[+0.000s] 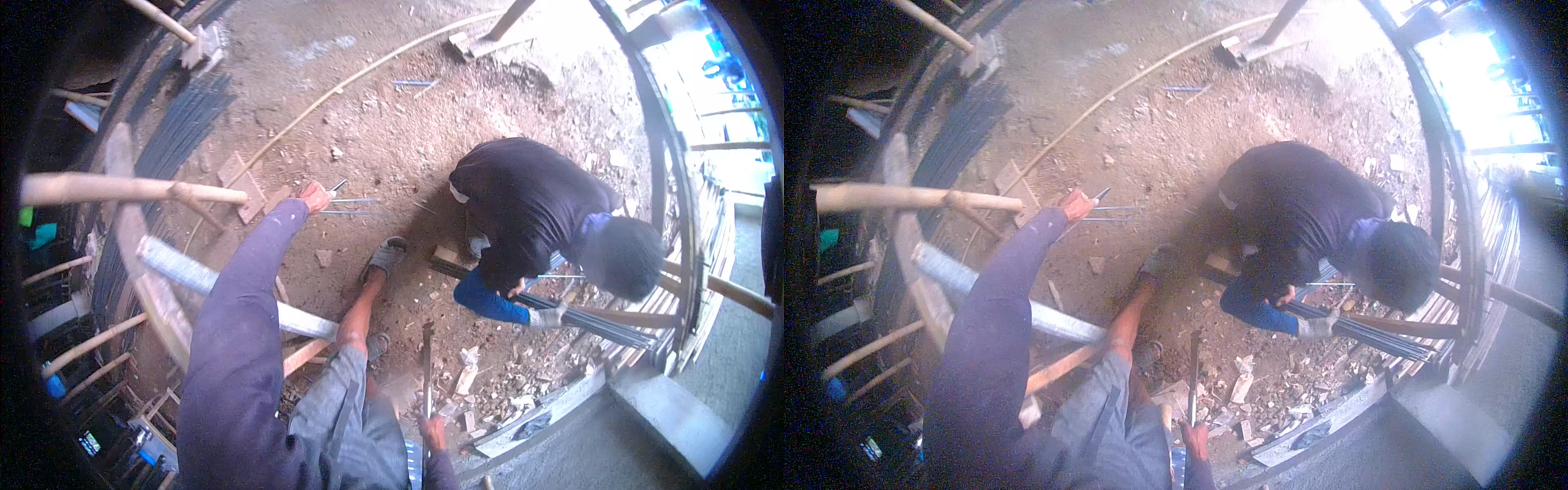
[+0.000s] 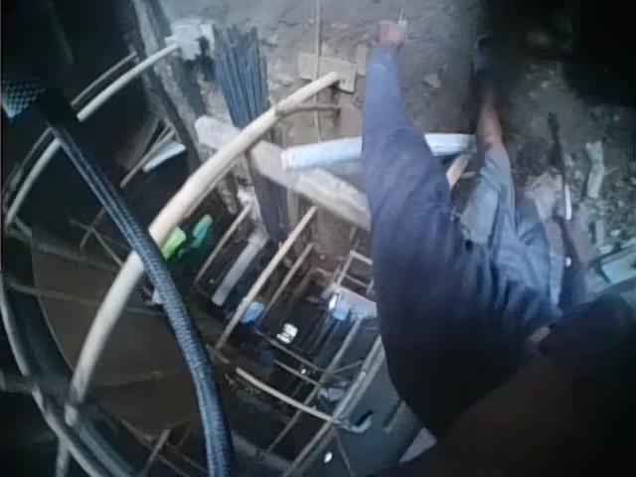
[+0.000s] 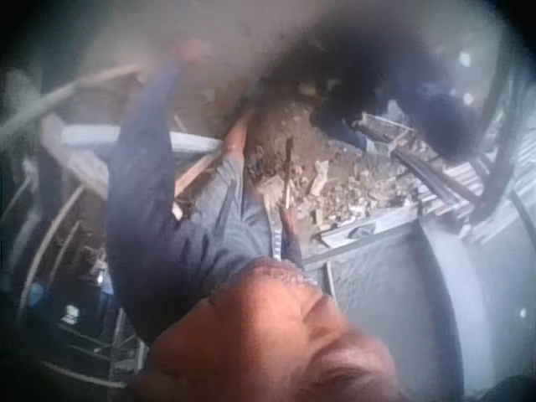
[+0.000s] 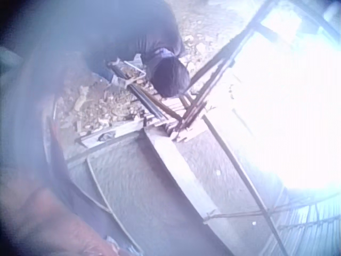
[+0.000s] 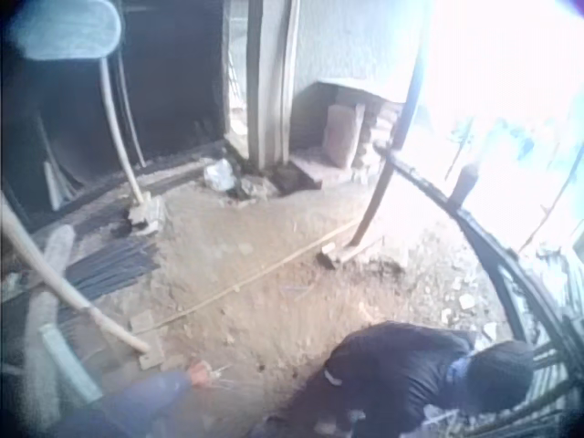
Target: The person repeatedly places a metal rod into a bending jig and uses a hammer to bend it into a rectangular shape. The person removes the bent rod and repeats the process with new rods.
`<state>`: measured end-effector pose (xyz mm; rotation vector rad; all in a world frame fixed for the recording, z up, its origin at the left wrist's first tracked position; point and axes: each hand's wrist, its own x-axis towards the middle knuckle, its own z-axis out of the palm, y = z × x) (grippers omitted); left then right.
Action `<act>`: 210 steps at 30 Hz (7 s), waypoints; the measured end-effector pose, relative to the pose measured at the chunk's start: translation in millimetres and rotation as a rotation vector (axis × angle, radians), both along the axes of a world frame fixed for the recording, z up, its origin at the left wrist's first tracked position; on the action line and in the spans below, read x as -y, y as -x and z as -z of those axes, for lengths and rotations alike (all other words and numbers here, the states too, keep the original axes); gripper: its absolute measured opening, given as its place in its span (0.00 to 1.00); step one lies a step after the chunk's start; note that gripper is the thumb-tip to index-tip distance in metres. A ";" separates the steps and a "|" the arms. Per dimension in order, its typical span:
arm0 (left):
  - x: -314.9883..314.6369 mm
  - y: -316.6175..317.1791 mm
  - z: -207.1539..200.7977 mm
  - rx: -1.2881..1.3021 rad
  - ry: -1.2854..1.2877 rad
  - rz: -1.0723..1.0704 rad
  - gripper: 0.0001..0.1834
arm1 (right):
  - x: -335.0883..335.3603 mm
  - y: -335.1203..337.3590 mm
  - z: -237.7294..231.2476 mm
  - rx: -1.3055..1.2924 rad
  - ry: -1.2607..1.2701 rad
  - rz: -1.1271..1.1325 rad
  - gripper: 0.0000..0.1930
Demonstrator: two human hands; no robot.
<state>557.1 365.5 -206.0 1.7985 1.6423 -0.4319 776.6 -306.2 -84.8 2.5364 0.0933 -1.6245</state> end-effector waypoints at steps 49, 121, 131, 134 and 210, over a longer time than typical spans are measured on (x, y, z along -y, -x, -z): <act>442.9 282.7 -319.1 1.287 0.318 -1.252 0.13 | 58.3 76.6 -260.4 0.223 -0.902 -0.247 0.20; 610.7 822.4 -477.1 2.193 0.658 -1.217 0.24 | 40.1 676.2 -309.4 -0.121 -1.568 -0.140 0.15; 714.9 908.1 -552.7 1.723 0.293 -0.973 0.31 | 49.5 633.6 -313.7 -0.188 -1.702 -0.091 0.05; 746.3 938.3 -562.8 1.485 0.068 -1.068 0.30 | 48.8 616.8 -338.0 0.011 -1.660 -0.279 0.10; 247.9 827.6 -538.9 0.895 0.463 -0.028 0.15 | -174.7 755.7 -343.7 -0.110 -1.527 -0.379 0.23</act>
